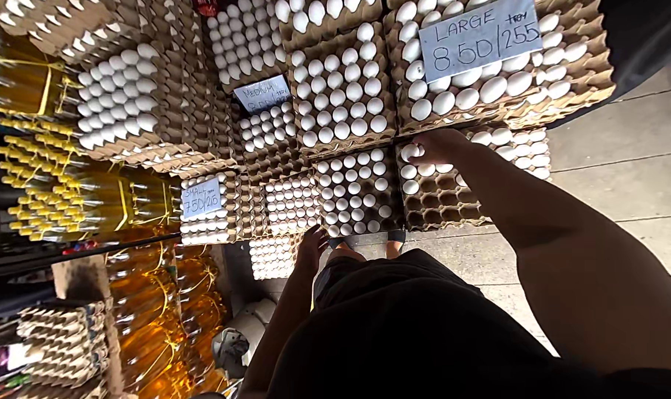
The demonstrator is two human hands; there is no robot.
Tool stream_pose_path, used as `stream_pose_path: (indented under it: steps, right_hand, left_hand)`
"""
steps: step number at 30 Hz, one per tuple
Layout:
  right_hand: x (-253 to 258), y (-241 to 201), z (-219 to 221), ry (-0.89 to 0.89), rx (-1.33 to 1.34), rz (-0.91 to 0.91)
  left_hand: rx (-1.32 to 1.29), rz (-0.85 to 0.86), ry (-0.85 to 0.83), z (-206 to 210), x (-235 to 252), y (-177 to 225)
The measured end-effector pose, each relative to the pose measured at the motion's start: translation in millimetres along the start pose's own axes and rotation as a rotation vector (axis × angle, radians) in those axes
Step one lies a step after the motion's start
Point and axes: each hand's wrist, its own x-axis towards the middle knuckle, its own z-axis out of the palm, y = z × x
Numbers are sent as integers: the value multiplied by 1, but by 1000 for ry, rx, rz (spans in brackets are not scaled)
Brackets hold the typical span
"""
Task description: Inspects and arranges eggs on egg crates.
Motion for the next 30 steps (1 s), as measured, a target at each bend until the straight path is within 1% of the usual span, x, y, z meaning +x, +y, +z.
stream_pose_path:
  steps: [2, 4, 6, 7, 10, 13, 15, 17, 19, 22, 24, 26, 30]
  right_hand:
    - [-15, 5, 1, 59, 146, -9]
    - [-36, 4, 7, 113, 292, -52]
    - [-67, -8, 3, 123, 375, -79]
    - [-86, -15, 0, 137, 402, -82]
    - [-140, -34, -5, 219, 514, -86]
    - [-173, -41, -8, 270, 685, -125]
    - [-184, -39, -5, 375, 742, -172]
    - [-195, -40, -2, 521, 759, -182]
    - [-208, -42, 0, 682, 697, -131]
    - [-227, -49, 4, 1016, 378, -89]
    - [-235, -52, 1, 1196, 198, -116]
    - [-243, -56, -6, 1253, 118, -152]
    - [-244, -55, -19, 1263, 74, -162]
  left_hand:
    - [274, 152, -110, 23, 1, 8]
    - [526, 390, -230, 46, 4, 14]
    - [658, 573, -335, 78, -1, 31]
    - [698, 626, -375, 97, -6, 42]
    - [737, 701, -473, 148, -28, 75]
    - [726, 776, -550, 180, -49, 92]
    - [703, 865, -556, 194, -60, 98]
    - [662, 920, -549, 206, -69, 102]
    - [583, 962, -537, 215, -76, 108]
    - [491, 1044, -504, 227, -87, 126]
    - [479, 1100, -468, 234, -94, 139]
    - [483, 1110, -459, 240, -101, 150]
    - [466, 1148, -482, 252, -107, 161]
